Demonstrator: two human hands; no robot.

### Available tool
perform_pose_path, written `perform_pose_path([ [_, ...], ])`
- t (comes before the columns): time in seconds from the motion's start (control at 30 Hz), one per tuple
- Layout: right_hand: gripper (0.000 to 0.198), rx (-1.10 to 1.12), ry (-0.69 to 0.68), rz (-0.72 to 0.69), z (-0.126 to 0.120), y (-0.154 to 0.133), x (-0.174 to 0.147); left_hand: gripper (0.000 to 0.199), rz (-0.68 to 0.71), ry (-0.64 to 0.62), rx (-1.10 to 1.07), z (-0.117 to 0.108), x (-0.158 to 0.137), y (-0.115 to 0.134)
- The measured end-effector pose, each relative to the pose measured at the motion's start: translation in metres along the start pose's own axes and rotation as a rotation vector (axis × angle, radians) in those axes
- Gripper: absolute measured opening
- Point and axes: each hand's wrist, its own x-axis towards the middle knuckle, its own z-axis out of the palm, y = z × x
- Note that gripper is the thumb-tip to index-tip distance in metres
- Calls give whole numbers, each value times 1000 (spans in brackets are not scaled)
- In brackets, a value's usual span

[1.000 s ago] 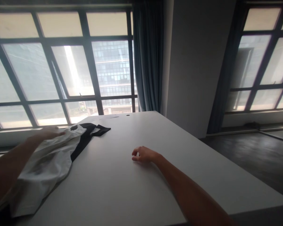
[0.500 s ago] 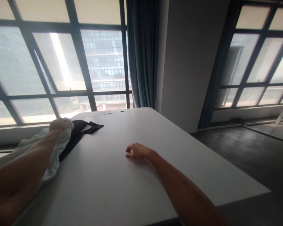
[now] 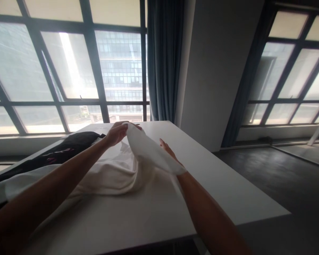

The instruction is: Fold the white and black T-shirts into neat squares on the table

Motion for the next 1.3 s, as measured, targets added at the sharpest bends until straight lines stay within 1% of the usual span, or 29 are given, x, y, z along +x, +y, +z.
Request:
perform_pose_path([
  [0.03, 51, 29, -17, 16, -1, 1, 0, 25, -26, 35, -7, -5, -6, -2],
  [0.1, 45, 100, -72, 52, -1, -1, -1, 30, -83, 114, -22, -19, -18, -7],
  [0.13, 46, 136, -107, 48, 1, -4, -2, 34, -114, 141, -35, -25, -24, -10],
  [0.17, 49, 160, -147, 31, 4, -7, -4, 39, -152, 149, -50, -31, -30, -13],
  [0.23, 55, 167, -241, -12, 12, -16, -7, 53, -249, 116, -68, -40, -39, -17],
  [0.27, 53, 161, -299, -26, 17, -20, -8, 61, -295, 99, -55, -43, -43, -18],
  [0.33, 37, 146, -418, -49, 28, -26, -10, 68, -355, 98, 53, -49, -51, -19],
  [0.4, 19, 122, -479, -43, 35, -29, -10, 58, -354, 99, 273, -56, -58, -19],
  [0.43, 17, 107, -465, -24, 38, -30, -9, 50, -330, 76, 413, -59, -62, -19],
  [0.47, 20, 97, -417, 3, 39, -30, -7, 43, -299, 29, 561, -61, -66, -19],
  [0.53, 30, 106, -245, 62, 37, -29, -2, 34, -228, -104, 837, -64, -76, -22],
  [0.6, 35, 151, -37, 95, 29, -28, 5, 21, -157, -204, 1032, -65, -87, -26],
  [0.63, 36, 176, 61, 106, 23, -28, 8, 13, -128, -221, 1096, -64, -93, -28],
  [0.67, 38, 197, 149, 115, 16, -27, 11, 7, -104, -217, 1144, -64, -98, -30],
  [0.7, 39, 212, 231, 122, 9, -27, 13, 11, -86, -194, 1186, -64, -103, -32],
  [0.77, 40, 222, 365, 116, -4, -27, 15, 24, -80, -116, 1263, -65, -110, -33],
  [0.83, 41, 197, 421, 82, -13, -28, 14, 41, -105, -25, 1328, -69, -113, -30],
  [0.87, 42, 176, 409, 66, -16, -28, 13, 49, -123, 21, 1353, -73, -113, -29],
  [0.9, 43, 157, 364, 56, -17, -29, 11, 56, -142, 71, 1375, -77, -113, -27],
  [0.97, 46, 134, 181, 42, -17, -30, 6, 63, -193, 177, 1421, -87, -114, -22],
  [1.0, 48, 131, 56, 33, -16, -31, 4, 62, -226, 229, 1444, -92, -116, -21],
  [1.07, 51, 124, -224, -1, -12, -32, -1, 52, -270, 315, 1473, -100, -124, -17],
  [1.13, 42, 92, -473, -29, -8, -33, -4, 38, -245, 373, 1484, -103, -136, -13],
  [1.17, 34, 68, -559, -32, -5, -34, -5, 33, -213, 397, 1495, -103, -143, -11],
  [1.2, 25, 34, -605, -33, -3, -35, -5, 31, -176, 414, 1511, -101, -149, -8],
  [1.23, 17, -8, -598, -31, -1, -36, -4, 29, -139, 425, 1532, -99, -155, -5],
  [1.27, 11, -57, -532, -28, 0, -37, -3, 27, -101, 433, 1551, -96, -160, -2],
  [1.3, 8, -111, -415, -23, 0, -37, -1, 26, -56, 437, 1563, -94, -164, 1],
])
